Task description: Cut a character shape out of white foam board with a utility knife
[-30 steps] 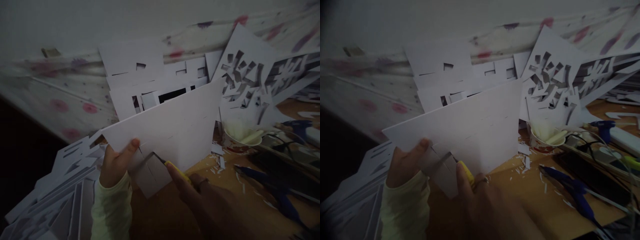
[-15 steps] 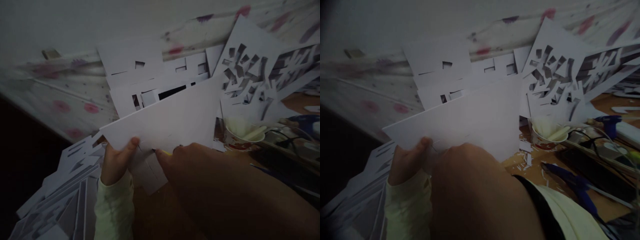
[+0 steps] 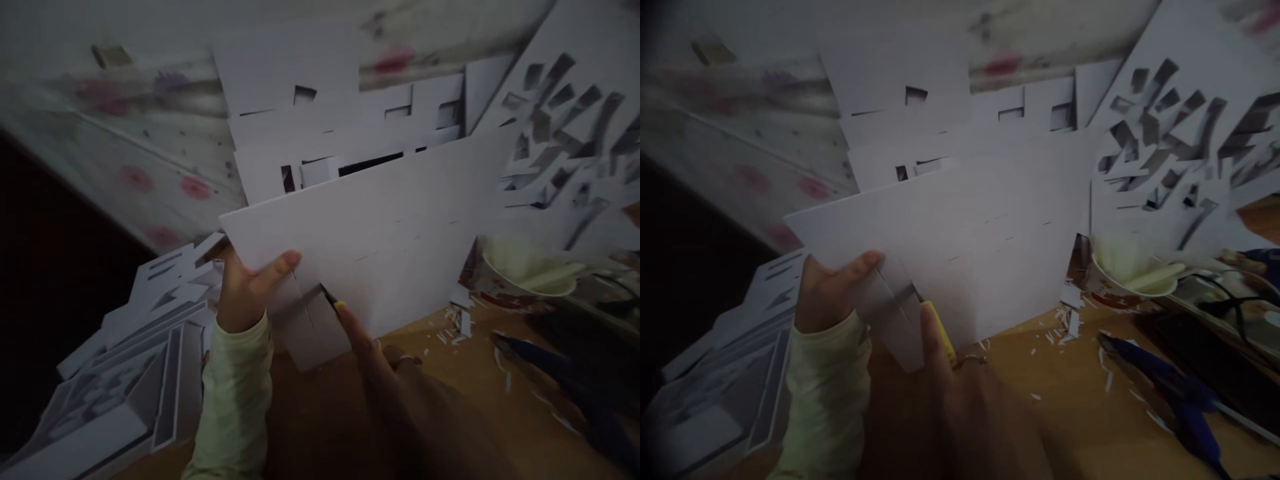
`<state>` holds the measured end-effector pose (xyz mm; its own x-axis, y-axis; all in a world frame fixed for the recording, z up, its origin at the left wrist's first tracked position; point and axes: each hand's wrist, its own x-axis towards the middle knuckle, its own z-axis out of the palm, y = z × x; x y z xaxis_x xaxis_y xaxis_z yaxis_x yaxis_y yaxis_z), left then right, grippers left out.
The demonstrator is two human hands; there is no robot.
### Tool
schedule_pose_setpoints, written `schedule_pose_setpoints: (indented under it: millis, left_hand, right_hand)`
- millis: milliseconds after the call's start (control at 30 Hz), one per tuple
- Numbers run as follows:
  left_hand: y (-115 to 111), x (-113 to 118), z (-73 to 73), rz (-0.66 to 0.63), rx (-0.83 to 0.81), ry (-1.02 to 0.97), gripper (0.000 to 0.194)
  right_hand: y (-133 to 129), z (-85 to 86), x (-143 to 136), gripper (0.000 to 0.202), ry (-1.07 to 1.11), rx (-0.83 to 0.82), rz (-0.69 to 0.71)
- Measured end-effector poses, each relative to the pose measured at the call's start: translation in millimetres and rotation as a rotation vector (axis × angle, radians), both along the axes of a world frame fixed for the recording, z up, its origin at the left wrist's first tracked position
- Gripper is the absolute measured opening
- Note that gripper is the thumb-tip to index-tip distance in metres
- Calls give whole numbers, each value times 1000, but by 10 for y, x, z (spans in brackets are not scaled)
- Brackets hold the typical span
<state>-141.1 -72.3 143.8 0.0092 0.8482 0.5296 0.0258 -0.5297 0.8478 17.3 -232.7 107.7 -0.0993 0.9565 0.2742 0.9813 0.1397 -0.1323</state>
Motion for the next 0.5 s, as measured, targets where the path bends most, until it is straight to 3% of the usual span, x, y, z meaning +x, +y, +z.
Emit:
schedule_pose_setpoints:
  millis: [100, 200, 267, 433, 500]
  left_hand:
    - [-14, -1, 27, -38, -3, 4, 40]
    - [-14, -10, 45, -82, -10, 18, 33]
    - [-14, -13, 44, -89, -12, 22, 33]
    - [21, -11, 8, -48, 13, -6, 41]
    - [60, -15, -13, -32, 34, 12, 42]
  right_hand:
    - [-7, -210, -2, 100, 16, 34, 32]
    - [7, -252, -3, 96, 1, 73, 29]
    - [28, -135, 10, 94, -18, 78, 32]
    - [227, 422, 74, 76, -104, 9, 67]
    - [308, 514, 81, 70, -127, 6, 61]
